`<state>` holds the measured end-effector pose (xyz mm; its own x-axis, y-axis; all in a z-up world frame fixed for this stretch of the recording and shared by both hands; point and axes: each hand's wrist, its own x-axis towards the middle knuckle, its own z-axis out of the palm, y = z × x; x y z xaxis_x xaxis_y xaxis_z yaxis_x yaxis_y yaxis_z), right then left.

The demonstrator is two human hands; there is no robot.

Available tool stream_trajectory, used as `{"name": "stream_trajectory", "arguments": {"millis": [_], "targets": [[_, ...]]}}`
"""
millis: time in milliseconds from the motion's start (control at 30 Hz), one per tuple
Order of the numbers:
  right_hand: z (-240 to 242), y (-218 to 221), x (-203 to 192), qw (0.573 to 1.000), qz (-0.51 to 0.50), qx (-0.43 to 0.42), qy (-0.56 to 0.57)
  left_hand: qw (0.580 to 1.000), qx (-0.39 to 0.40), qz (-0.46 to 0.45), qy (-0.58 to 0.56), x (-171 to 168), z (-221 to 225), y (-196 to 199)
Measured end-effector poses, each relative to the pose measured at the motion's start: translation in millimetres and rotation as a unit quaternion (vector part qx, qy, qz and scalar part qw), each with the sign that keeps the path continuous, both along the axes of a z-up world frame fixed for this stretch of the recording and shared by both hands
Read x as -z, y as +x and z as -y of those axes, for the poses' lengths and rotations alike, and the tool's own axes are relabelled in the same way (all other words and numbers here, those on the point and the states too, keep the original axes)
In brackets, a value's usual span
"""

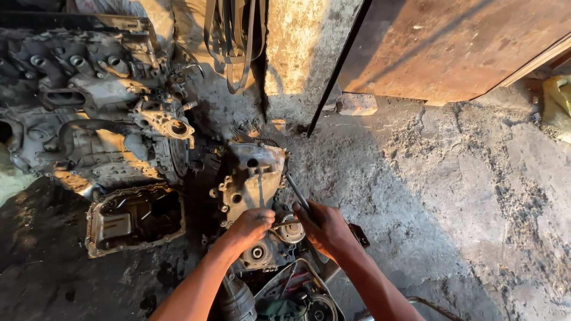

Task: Installing a pulley assembly onto an engine block using a hand tool for alignment

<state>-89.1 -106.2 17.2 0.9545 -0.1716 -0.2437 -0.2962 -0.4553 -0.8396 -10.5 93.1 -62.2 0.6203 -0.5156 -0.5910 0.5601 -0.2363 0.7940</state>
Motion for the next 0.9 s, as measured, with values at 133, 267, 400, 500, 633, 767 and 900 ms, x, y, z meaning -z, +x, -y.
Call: {"name": "stream_trajectory", "arguments": {"millis": [133,267,400,500,633,767,900], "targets": [[18.4,4.2,8.7,0.976,0.078,-0.161,-0.121,0.985,0.099,0.076,0.118,-71.8,9.3,-21.2],[37.1,12.8,30.5,0.808,0.166,-0.342,-0.451,0.881,0.079,0.453,0.108,-28.5,37.4,-48.2],[27.5,-10.8,-15.4,0.823,0.155,-0.306,-0.454,0.905,0.023,0.404,0.133,4.3,54.8,-72.4],[31.5,-32.3,-29.7,0.84,0.154,-0.232,-0.466,0.808,-0.075,0.581,0.056,9.5,62.2,-81.0],[34.5,-55.4,-31.1,0.842,0.154,-0.14,-0.498,0.761,-0.09,0.642,0.028,-1.5,70.8,-90.1],[25.1,-71.3,-32.2,0.836,0.133,-0.078,-0.526,0.735,-0.061,0.674,0.04,20.5,75.9,-91.4],[1.2,-85.7,-19.1,0.867,0.057,-0.081,-0.489,0.722,-0.027,0.681,0.117,-3.9,73.5,-78.6]]}}
